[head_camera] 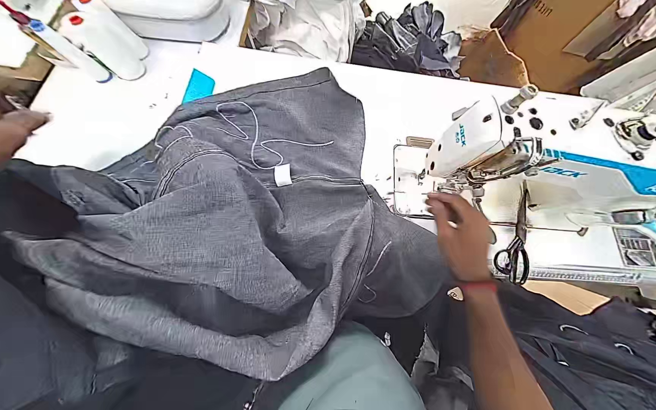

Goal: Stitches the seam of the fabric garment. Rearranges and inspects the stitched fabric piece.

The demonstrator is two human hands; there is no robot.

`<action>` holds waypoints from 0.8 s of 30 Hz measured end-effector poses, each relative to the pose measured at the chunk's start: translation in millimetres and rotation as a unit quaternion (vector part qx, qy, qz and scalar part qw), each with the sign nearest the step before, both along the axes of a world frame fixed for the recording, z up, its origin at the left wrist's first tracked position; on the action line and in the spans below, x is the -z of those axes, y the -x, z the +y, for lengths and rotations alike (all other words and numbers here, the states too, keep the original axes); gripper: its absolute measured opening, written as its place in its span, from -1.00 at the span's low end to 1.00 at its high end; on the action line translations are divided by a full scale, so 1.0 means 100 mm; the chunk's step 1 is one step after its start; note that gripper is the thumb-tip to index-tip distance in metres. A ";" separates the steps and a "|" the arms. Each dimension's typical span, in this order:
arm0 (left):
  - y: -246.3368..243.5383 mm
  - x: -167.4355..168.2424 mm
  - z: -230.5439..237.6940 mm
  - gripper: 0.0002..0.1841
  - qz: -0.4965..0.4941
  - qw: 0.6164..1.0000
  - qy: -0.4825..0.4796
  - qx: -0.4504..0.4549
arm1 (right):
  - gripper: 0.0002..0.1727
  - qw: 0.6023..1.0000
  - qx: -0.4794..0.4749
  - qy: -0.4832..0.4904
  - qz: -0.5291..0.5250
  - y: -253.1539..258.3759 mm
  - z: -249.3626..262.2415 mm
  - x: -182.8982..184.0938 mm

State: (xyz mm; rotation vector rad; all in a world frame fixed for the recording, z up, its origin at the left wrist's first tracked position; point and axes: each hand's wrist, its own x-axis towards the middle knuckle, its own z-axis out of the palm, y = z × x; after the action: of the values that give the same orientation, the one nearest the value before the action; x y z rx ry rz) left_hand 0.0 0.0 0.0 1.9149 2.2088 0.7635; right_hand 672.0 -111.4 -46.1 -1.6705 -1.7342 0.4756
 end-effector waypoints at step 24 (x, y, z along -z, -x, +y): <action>-4.22 0.73 -0.60 -0.29 -0.645 0.634 0.377 0.201 | -0.68 0.699 -0.143 0.135 0.688 -0.79 -1.48 0.18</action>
State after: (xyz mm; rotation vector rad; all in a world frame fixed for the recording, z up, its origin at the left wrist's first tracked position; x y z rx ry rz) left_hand 422.0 -59.8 -73.3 0.7781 0.8408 0.6019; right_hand 751.1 -259.0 -64.3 -0.6379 -0.7011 1.6495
